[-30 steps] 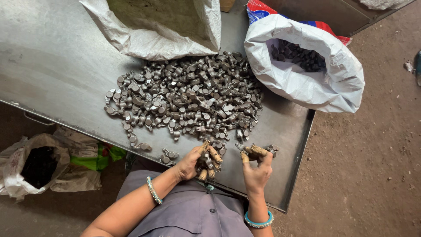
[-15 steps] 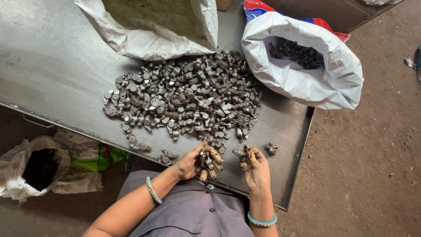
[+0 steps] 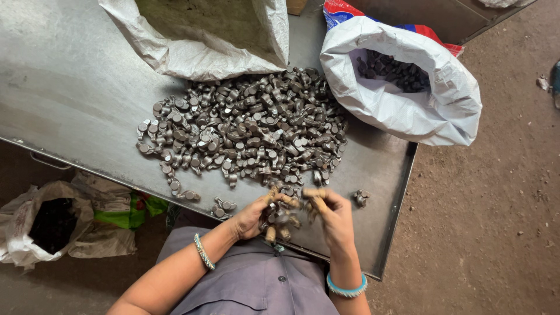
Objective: The person picks up handfuls of small metal castings from a pile on a metal table, inspects individual pieces by hand, and tosses them into open sacks beside the table, repeating the pick-inspect-place cycle throughout the clip.
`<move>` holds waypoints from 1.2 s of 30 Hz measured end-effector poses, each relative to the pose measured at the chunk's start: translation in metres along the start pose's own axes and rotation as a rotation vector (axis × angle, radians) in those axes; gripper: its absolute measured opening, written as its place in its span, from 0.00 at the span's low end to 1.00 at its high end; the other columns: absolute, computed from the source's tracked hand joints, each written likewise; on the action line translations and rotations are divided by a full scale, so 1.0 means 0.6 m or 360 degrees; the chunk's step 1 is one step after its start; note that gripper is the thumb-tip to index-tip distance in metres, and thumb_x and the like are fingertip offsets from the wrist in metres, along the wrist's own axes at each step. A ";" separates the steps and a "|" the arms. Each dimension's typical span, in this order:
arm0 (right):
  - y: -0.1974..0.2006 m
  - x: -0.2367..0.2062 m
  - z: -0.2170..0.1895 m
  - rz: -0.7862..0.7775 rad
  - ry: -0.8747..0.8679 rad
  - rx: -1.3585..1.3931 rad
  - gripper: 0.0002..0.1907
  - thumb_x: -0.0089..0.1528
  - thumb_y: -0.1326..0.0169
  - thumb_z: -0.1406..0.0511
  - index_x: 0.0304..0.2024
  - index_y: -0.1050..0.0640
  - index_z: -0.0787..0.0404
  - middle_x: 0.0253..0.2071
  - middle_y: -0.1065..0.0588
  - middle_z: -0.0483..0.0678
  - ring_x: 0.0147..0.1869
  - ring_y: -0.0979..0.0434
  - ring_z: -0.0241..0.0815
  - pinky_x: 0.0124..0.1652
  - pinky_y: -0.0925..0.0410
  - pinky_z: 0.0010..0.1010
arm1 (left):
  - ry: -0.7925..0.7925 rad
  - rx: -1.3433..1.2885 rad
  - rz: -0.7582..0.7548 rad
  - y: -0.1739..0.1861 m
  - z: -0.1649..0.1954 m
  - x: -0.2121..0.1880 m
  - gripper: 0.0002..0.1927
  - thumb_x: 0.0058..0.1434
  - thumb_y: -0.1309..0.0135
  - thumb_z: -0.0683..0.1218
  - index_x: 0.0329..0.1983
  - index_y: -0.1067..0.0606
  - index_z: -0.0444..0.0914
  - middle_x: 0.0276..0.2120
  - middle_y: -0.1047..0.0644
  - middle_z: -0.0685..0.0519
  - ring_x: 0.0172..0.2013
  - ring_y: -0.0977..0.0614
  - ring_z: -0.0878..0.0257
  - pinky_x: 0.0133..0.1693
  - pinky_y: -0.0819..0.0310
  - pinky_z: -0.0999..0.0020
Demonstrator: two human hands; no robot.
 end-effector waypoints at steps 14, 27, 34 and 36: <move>-0.007 -0.010 -0.033 0.0397 0.0287 -0.1585 0.16 0.51 0.32 0.67 0.42 0.17 0.57 0.36 0.24 0.49 0.35 0.22 0.45 0.39 0.28 0.35 | -0.0023 0.0074 -0.0139 0.006 -0.002 0.000 0.20 0.71 0.48 0.56 0.52 0.27 0.35 0.41 0.18 0.42 0.27 0.15 0.61 0.18 0.29 0.78; 0.010 0.007 0.009 0.0140 0.0378 -0.0166 0.20 0.56 0.38 0.77 0.51 0.24 0.67 0.50 0.22 0.51 0.54 0.22 0.42 0.54 0.27 0.32 | -0.0014 0.0147 -0.0090 0.014 -0.006 -0.002 0.17 0.73 0.49 0.54 0.49 0.26 0.35 0.39 0.18 0.41 0.25 0.16 0.62 0.15 0.33 0.78; 0.043 -0.005 0.021 0.0044 0.0172 0.0531 0.23 0.56 0.38 0.79 0.53 0.26 0.68 0.50 0.22 0.55 0.54 0.19 0.48 0.55 0.25 0.43 | 0.0000 0.0132 -0.0160 0.013 -0.006 0.002 0.17 0.73 0.50 0.54 0.50 0.26 0.34 0.39 0.18 0.41 0.25 0.16 0.62 0.14 0.34 0.79; 0.039 -0.006 0.020 0.0010 0.0164 0.0588 0.22 0.56 0.38 0.78 0.52 0.27 0.68 0.50 0.22 0.56 0.54 0.19 0.50 0.56 0.25 0.46 | 0.0001 0.0114 -0.0167 0.012 -0.006 0.001 0.17 0.73 0.50 0.54 0.50 0.27 0.34 0.39 0.19 0.41 0.25 0.15 0.61 0.15 0.34 0.79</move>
Point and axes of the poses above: each hand's wrist, its own x-axis towards the middle knuckle, its own y-axis out of the back of the hand, z = x × y, the point moved 3 cm from there along x, towards the middle knuckle
